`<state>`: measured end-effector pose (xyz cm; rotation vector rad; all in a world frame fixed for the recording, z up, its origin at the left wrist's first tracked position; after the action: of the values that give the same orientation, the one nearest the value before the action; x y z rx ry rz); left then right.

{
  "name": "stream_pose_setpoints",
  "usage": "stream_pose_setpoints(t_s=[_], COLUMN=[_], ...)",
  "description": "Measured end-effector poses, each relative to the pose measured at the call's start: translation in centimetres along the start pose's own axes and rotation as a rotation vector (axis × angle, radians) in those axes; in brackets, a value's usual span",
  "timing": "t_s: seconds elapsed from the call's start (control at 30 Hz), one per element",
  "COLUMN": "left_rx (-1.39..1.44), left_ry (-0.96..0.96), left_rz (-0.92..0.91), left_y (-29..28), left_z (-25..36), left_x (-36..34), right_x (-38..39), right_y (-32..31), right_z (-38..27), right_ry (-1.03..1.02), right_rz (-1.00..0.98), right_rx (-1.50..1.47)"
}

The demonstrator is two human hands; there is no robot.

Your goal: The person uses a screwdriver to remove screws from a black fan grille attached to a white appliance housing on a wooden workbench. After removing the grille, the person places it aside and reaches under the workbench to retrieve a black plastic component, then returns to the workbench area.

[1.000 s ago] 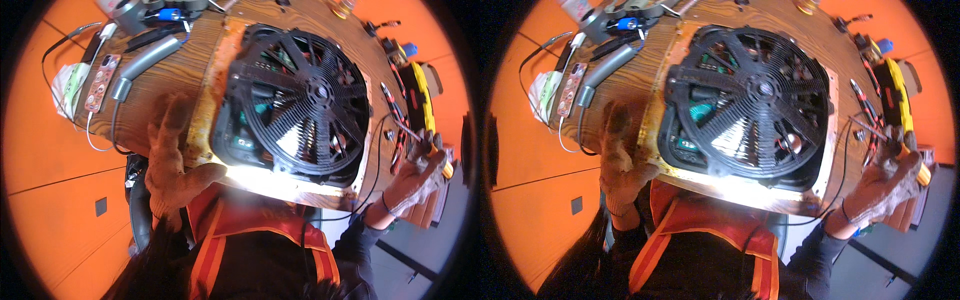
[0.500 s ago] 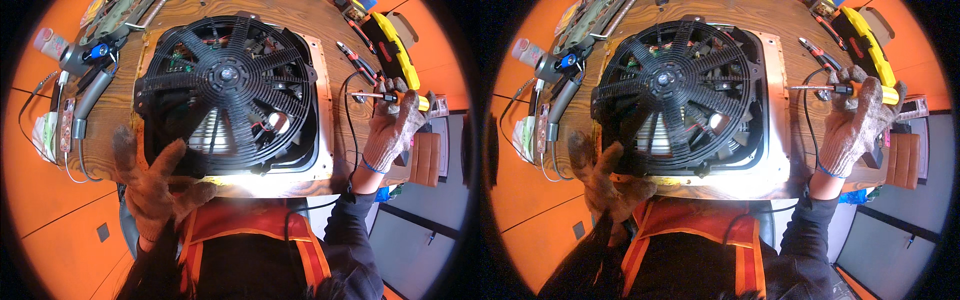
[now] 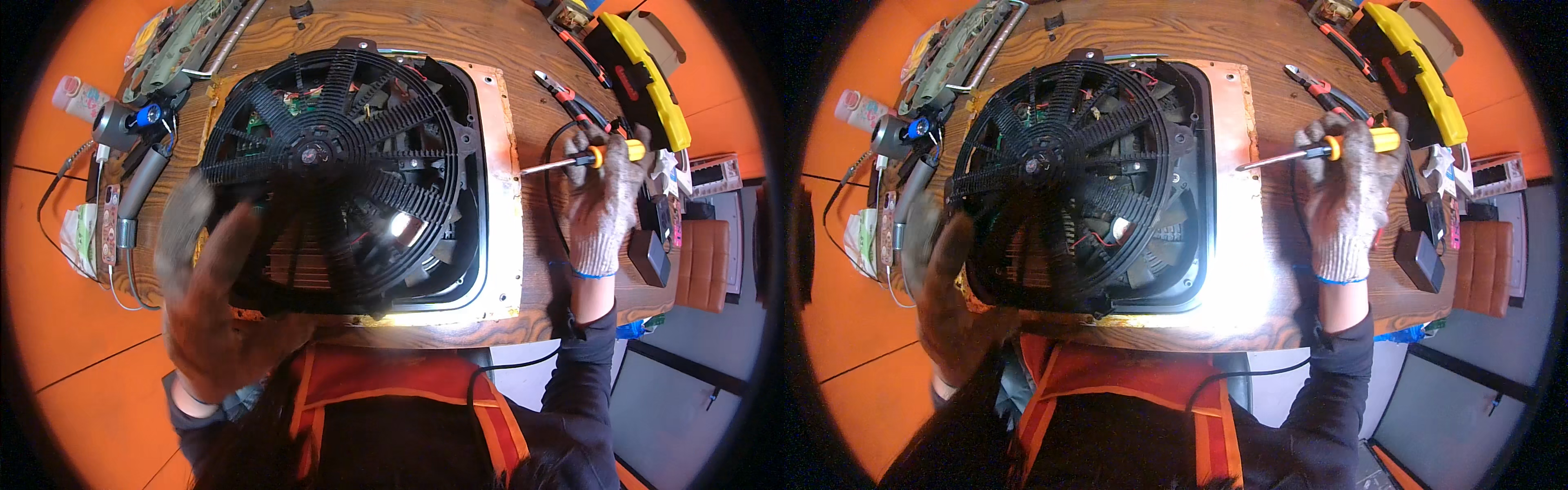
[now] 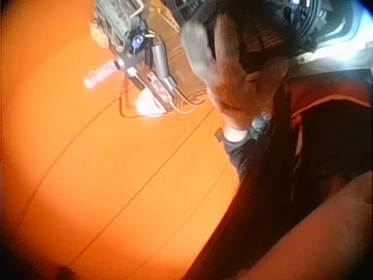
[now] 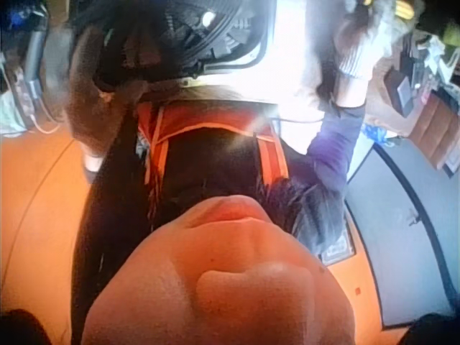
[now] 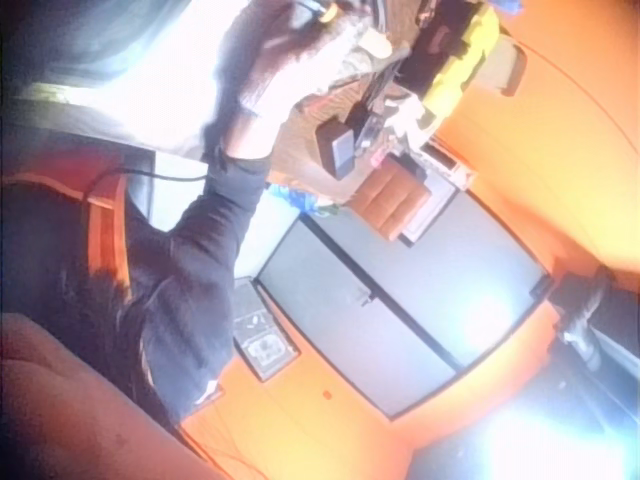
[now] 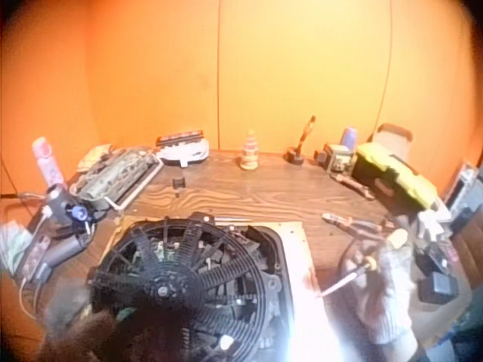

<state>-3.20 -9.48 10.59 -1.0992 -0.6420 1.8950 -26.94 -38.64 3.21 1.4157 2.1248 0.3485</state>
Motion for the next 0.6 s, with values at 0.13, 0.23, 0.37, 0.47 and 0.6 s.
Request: stream_pose_setpoints(t_s=[0.13, 0.23, 0.37, 0.47, 0.6], left_rx=[-0.224, -0.170, 0.040, 0.135, -0.037], left_ry=[0.358, 0.479, 0.555, 0.560, 0.439], left_rz=[-0.394, -0.486, -0.552, -0.517, -0.622], left_y=[4.8, 9.9, 13.2, 13.5, 13.9], left_z=[1.6, 0.3, -1.4, -1.5, -2.1], left_x=[-7.1, -11.2, -13.0, -13.2, -12.7], right_x=[1.2, 2.2, 3.3, 5.4, 8.1], right_y=[-0.2, 1.9, 4.2, 7.7, 7.8], right_z=[4.6, 4.7, 2.4, 2.2, 4.4], right_ry=[0.361, 0.539, 0.559, 0.317, 0.461], right_rz=[0.121, -0.037, -0.416, -0.930, -1.265], right_rx=[-0.235, -0.324, 0.268, 0.697, 0.969])
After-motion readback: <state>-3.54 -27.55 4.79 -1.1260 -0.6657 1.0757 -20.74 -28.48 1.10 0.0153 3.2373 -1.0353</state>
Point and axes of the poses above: each hand's wrist, its own x-axis away from the middle knuckle, its own y-axis out of the palm, z = x × y, the point moved 8 cm from there along -x, towards the middle knuckle, and after that the axes turned 1 degree about -z, right-handed, at the moved point
